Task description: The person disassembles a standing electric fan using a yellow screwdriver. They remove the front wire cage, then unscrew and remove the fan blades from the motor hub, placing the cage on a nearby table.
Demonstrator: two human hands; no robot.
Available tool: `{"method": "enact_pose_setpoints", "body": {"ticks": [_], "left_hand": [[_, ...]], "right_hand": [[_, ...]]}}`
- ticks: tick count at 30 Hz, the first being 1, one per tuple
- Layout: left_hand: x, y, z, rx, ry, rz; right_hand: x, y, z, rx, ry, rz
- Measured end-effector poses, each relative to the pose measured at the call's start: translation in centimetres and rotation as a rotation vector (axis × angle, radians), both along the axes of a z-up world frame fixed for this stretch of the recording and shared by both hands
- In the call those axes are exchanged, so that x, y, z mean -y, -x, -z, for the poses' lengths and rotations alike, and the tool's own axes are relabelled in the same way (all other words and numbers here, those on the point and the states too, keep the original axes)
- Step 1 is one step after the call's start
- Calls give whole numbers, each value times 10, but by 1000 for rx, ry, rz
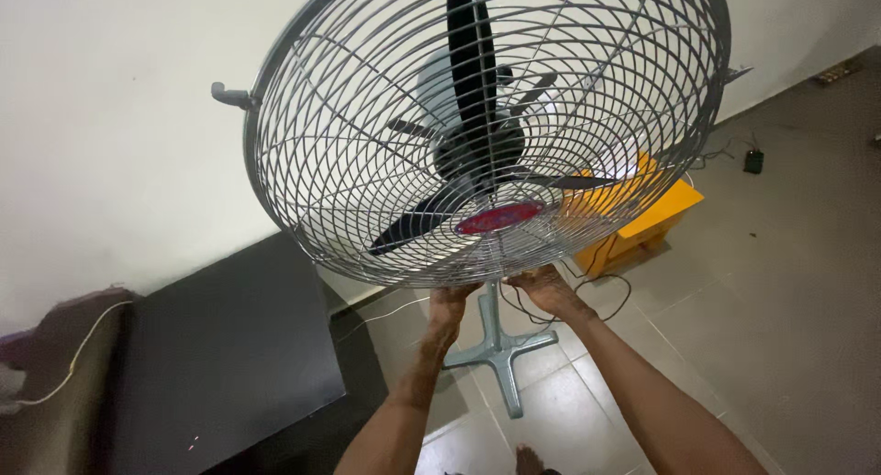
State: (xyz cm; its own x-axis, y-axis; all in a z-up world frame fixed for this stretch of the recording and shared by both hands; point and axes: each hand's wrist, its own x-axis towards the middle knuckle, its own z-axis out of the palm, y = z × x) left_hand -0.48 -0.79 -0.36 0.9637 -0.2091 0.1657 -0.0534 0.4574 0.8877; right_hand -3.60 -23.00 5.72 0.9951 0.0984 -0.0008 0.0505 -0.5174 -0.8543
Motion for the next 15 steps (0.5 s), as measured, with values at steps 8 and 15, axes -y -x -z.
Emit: {"method": "enact_pose_setpoints", "body": {"ticks": [8, 15], "left_hand": [[0, 8, -19, -93, -75, -15], [-22, 14, -36, -17, -387, 64]], "right_hand": [[4, -18, 34, 258, 47, 3], [26, -37, 75, 404, 216, -32]]}}
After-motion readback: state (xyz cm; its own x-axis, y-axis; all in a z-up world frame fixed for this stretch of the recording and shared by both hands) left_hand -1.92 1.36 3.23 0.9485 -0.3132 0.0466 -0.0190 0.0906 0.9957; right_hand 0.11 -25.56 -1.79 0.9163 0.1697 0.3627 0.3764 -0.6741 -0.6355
